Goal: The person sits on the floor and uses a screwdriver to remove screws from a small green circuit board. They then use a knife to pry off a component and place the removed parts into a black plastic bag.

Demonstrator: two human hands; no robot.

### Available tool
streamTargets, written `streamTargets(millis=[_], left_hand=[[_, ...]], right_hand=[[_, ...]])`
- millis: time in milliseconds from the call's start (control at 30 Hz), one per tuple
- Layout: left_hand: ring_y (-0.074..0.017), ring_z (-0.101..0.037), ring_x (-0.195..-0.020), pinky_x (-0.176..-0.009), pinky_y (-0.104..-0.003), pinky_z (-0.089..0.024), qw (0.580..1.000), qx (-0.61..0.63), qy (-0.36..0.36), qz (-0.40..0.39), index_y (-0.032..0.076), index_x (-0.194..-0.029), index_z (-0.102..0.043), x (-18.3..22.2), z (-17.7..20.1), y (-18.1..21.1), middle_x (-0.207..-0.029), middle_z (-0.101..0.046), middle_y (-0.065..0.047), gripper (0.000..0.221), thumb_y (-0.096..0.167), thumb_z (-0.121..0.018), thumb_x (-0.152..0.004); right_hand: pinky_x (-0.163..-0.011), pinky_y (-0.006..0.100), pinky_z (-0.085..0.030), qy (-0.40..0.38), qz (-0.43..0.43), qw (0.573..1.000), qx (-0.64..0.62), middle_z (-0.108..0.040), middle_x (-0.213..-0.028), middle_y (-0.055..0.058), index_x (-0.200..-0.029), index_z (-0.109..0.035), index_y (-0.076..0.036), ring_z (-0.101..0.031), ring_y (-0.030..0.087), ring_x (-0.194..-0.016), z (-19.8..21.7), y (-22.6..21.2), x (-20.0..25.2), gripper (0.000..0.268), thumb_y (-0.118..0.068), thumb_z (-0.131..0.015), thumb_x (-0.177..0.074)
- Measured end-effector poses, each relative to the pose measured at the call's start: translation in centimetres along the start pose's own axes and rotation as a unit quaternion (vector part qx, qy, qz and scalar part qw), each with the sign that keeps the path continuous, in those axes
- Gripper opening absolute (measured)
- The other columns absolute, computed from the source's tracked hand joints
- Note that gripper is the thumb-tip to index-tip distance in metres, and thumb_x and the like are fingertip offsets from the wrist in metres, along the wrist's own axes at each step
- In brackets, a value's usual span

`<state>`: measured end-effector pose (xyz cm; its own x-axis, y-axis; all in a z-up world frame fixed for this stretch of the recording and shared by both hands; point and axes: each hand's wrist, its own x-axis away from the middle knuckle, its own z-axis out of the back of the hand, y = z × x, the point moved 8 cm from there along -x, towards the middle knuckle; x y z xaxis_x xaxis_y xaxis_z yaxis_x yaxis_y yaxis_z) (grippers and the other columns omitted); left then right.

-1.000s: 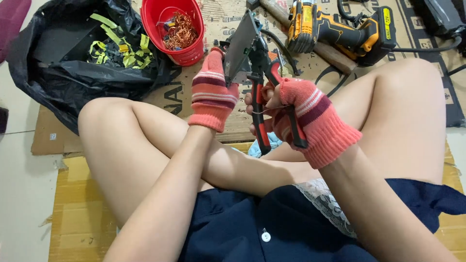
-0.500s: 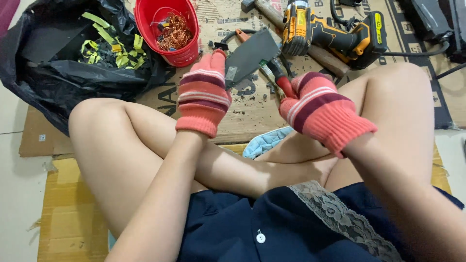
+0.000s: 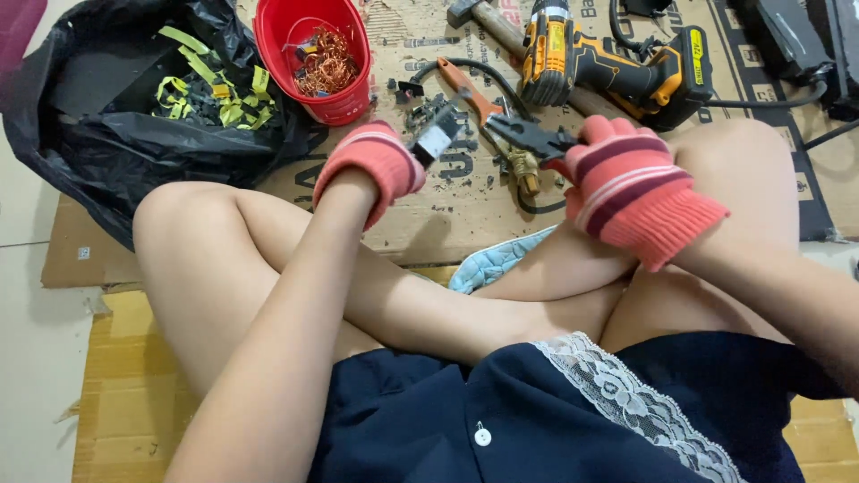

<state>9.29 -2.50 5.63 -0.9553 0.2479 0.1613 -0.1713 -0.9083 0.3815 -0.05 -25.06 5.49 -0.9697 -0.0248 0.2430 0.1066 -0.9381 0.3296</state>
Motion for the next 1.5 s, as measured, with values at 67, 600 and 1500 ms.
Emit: streamTargets(millis=[67,600,1500], left_hand=[[-0.0379,-0.065,-0.116,-0.098,-0.057,-0.054,1.000,0.008,-0.017,0.011,0.010,-0.134,-0.059,0.0,0.0,-0.4,-0.122,-0.065,-0.022,0.064,0.023,-0.075,-0.073],[-0.0254,-0.073,-0.058,-0.045,-0.033,-0.062,0.747,0.612,-0.101,0.238,0.001,-0.110,-0.053,4.5,0.4,4.0,-0.099,-0.079,-0.020,0.032,0.018,-0.072,-0.090],[-0.0168,-0.065,-0.082,-0.074,-0.030,-0.061,0.996,0.059,0.022,0.058,0.012,-0.112,-0.059,-2.0,3.3,1.2,-0.093,-0.065,-0.004,0.029,0.029,-0.071,-0.093]], right_hand=[[-0.094,0.036,-0.054,0.039,0.004,0.999,-0.021,-0.064,-0.112,0.008,-0.100,-0.078,-0.013,-0.065,0.024,-0.109,0.3,0.5,0.7,0.033,-0.038,-0.073,-0.079],[-0.078,0.046,-0.052,0.277,0.117,0.954,-0.018,-0.063,-0.112,0.011,-0.094,-0.076,-0.010,-0.060,0.031,-0.093,3.8,-1.6,2.5,0.032,-0.038,-0.062,-0.089],[-0.099,0.045,-0.046,0.024,0.059,0.990,0.128,-0.065,-0.119,-0.004,-0.102,-0.075,-0.038,-0.061,0.026,-0.110,-2.1,4.9,-4.1,0.038,-0.062,-0.046,-0.093]])
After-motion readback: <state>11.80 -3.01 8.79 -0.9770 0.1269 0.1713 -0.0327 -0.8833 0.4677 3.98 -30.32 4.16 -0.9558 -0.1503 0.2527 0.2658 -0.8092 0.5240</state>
